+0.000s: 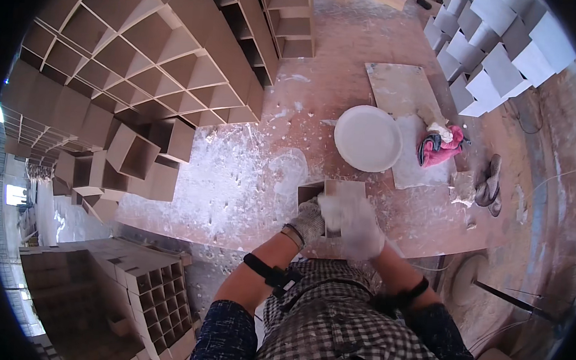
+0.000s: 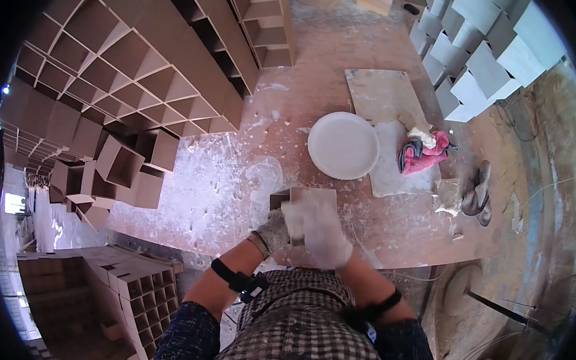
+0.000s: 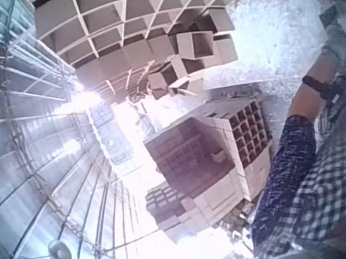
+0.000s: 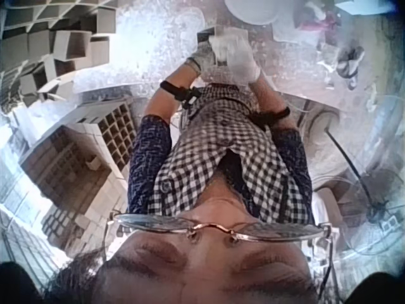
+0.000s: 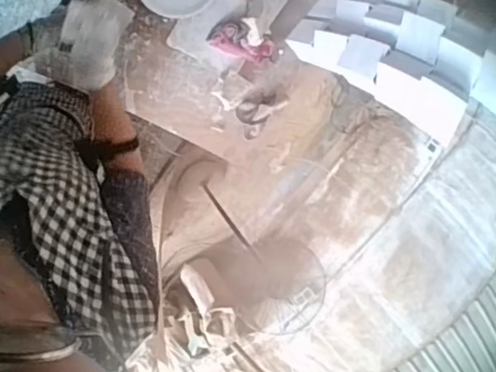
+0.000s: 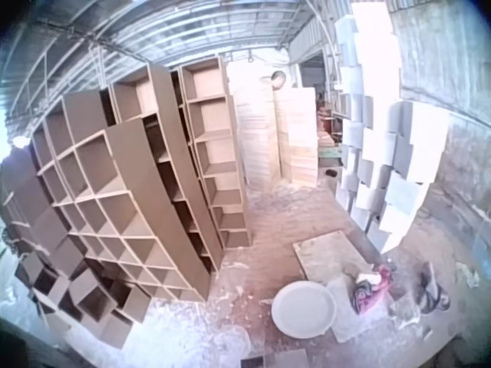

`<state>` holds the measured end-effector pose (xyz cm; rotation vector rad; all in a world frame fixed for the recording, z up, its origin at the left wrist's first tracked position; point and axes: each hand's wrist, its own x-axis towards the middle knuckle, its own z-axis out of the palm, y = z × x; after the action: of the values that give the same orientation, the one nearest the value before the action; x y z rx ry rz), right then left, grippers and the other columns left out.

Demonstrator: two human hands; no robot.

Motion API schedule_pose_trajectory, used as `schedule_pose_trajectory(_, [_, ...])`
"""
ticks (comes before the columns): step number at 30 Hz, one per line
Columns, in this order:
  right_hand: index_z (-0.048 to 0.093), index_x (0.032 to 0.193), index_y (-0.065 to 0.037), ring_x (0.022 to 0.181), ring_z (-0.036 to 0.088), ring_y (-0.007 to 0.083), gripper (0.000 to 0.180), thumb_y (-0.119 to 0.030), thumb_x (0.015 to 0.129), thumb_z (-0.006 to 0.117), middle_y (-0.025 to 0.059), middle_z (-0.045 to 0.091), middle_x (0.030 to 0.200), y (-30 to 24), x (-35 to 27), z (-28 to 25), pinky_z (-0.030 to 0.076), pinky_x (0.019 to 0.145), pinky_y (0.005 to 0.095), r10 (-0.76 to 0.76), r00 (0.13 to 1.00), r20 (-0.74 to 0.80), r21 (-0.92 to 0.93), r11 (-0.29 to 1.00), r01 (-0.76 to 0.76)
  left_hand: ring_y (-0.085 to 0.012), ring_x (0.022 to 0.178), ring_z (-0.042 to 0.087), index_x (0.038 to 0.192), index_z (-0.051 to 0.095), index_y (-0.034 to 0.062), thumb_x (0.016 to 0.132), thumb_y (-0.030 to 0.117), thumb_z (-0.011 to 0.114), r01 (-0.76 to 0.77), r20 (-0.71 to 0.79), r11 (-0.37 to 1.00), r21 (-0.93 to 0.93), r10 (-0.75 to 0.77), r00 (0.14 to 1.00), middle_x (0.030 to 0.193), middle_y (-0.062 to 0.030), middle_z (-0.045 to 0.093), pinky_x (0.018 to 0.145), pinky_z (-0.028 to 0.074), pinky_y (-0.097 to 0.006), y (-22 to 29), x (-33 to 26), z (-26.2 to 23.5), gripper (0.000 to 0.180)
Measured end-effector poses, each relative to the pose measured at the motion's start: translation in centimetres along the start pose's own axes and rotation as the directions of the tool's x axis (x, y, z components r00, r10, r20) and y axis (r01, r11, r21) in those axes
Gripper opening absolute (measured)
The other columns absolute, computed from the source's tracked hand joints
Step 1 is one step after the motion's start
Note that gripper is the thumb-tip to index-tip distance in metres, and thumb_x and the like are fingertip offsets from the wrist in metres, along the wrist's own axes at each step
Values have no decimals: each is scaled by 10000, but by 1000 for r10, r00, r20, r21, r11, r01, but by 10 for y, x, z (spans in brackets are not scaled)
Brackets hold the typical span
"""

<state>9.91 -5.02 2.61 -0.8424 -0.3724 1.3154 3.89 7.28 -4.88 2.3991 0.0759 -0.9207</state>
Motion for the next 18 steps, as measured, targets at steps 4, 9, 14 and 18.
schedule_pose_trajectory(4, [614, 996, -13, 816, 572, 115, 164, -53, 883, 502, 46, 605, 889, -28, 34, -13, 448, 707, 264, -599, 789, 135, -640, 555, 531, -282, 1132, 534, 1243, 508, 83, 836, 394, 581, -15, -336, 825, -565, -214, 917, 1231, -146, 549, 941, 431, -349, 4, -9, 21, 517])
schedule_pose_trajectory(9, [613, 1046, -5, 876, 584, 173, 215, -7, 880, 477, 60, 603, 1007, 8, -27, 2, 455, 778, 274, -158, 986, -48, -351, 927, 131, -255, 1142, 527, 1232, 517, 86, 869, 348, 556, -114, -550, 961, -253, -46, 834, 1224, -117, 555, 939, 435, -348, -2, -20, 34, 450])
schedule_pose_trajectory(14, [507, 728, -40, 580, 431, 73, 163, -98, 874, 465, -30, 417, 652, -10, 4, 14, 353, 526, 242, -54, 970, -235, -160, 987, 17, -240, 1142, 526, 1198, 550, 115, 880, 311, 550, -32, -547, 999, 3, 28, 836, 1183, -92, 577, 934, 441, -351, 9, -26, 18, 374])
schedule_pose_trajectory(18, [456, 663, -47, 517, 343, 59, 273, -163, 906, 406, -43, 360, 594, -28, 41, 16, 299, 480, 260, -617, 785, -56, -574, 663, 481, -289, 1117, 541, 1195, 558, 127, 825, 359, 591, -288, -430, 465, -837, -234, 872, 1156, -117, 592, 926, 446, -362, 16, -15, 15, 438])
